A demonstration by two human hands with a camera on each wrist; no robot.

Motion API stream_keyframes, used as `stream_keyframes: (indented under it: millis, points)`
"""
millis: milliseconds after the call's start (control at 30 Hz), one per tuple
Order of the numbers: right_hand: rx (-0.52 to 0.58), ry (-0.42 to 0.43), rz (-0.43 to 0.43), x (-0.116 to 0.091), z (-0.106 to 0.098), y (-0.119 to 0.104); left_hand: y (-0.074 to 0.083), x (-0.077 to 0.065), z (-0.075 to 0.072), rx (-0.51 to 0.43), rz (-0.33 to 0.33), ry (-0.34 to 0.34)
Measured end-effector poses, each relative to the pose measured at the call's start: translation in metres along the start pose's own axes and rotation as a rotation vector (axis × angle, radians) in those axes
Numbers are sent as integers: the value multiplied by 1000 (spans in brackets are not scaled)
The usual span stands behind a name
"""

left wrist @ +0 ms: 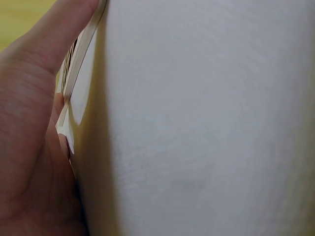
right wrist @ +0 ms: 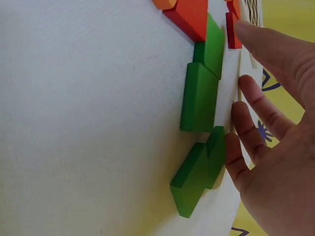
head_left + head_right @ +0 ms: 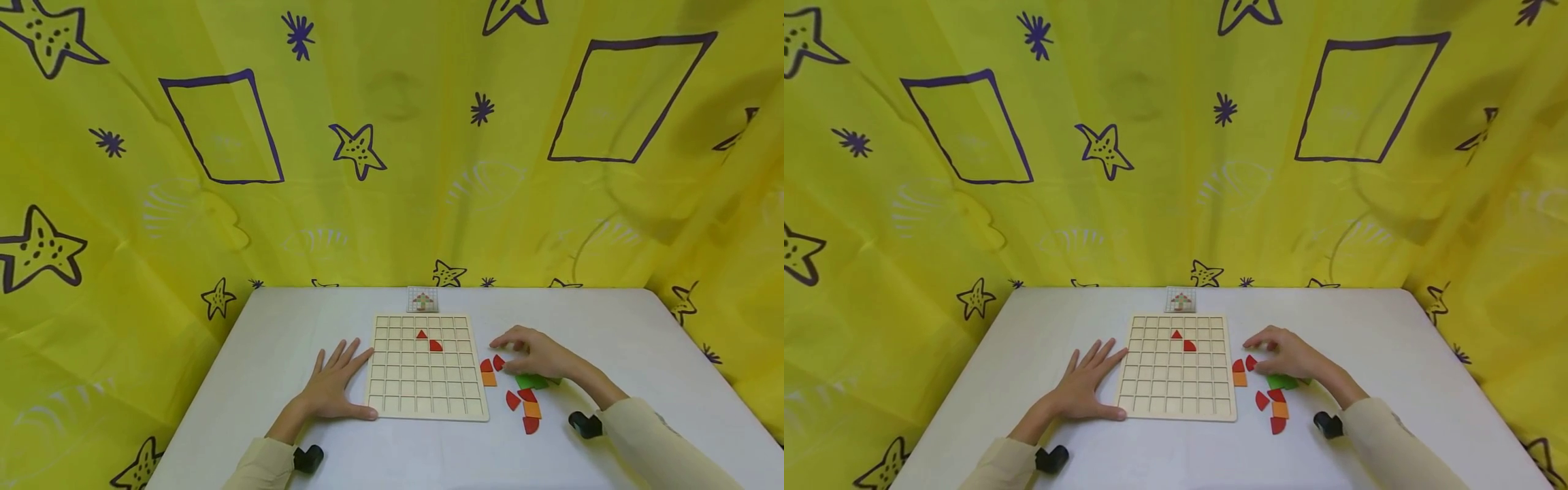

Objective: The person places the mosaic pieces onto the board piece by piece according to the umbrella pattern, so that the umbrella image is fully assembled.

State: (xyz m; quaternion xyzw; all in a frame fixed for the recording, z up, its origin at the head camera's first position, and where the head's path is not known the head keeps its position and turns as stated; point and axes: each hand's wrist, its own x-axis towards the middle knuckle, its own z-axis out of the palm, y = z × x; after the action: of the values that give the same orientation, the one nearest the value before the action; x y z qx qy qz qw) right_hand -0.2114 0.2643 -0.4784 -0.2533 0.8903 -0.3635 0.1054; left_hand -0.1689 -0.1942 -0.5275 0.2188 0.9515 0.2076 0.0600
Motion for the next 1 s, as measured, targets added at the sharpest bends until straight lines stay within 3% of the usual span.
stream_keyframes:
  millis: [200, 700, 1000]
  points:
    - [-13, -26, -4, 1, 1, 1, 3, 0, -4, -12, 8, -1]
    - [-126, 141, 132, 3, 11, 4, 4, 2, -3, -9, -12, -5]
    - [-97, 78, 45, -2, 8, 3, 6, 0, -5, -9, -18, -9]
